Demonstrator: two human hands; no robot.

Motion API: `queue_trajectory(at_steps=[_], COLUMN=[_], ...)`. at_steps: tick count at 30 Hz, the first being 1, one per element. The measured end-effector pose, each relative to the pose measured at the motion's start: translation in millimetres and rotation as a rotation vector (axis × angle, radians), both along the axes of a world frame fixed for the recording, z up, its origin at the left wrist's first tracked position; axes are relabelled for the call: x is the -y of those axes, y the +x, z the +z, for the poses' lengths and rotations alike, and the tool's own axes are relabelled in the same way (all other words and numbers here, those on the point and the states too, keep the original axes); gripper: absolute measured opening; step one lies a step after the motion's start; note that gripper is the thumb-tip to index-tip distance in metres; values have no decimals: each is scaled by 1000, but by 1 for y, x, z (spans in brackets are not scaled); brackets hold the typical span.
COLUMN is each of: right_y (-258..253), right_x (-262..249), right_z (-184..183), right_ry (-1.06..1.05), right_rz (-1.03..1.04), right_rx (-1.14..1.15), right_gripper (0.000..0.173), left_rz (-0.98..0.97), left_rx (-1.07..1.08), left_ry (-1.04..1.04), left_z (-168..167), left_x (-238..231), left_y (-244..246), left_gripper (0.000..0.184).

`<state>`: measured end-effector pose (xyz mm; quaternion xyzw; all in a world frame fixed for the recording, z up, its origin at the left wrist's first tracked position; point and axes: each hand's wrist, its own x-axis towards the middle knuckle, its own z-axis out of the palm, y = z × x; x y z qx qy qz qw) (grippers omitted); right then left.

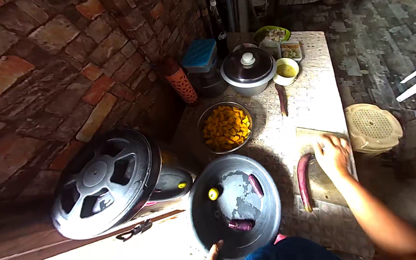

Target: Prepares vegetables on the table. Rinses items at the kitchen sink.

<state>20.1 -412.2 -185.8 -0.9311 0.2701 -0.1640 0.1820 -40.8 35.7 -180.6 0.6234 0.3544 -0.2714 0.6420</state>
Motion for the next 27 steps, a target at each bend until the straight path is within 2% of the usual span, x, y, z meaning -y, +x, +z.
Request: queue_trajectory(at_steps=[2, 5, 7, 9, 12, 20, 23, 27], right_y=[70, 156, 193, 208, 202, 79, 63, 85], right_x=[7, 11, 13, 17, 21, 43, 47, 15], right_z=[0, -22, -36, -47, -52, -7, 3, 0], right_ry=[102, 174, 152, 117, 91, 322, 338, 355], right_rz=[74, 99, 102, 96, 36, 54, 66, 99], right_rx=[-120, -324, -391, -426, -380, -258, -317, -353], right_gripper=[45, 60, 60, 50, 29, 19, 33, 62], left_rz=[14, 45, 25, -14, -72, -166, -184, -177], left_rx=[4, -2, -12, -25, 8, 42, 51, 51], left_ry=[-6, -69, -68, -42, -6, -104, -144, -164], left_z=[3, 1, 6, 17, 16, 3, -1, -3], left_x=[3, 0, 0, 2, 1, -11, -14, -16], left_y=[1, -6, -7, -5, -3, 2, 3, 2], left_gripper=[21, 31, 33, 30, 29, 23, 24, 30])
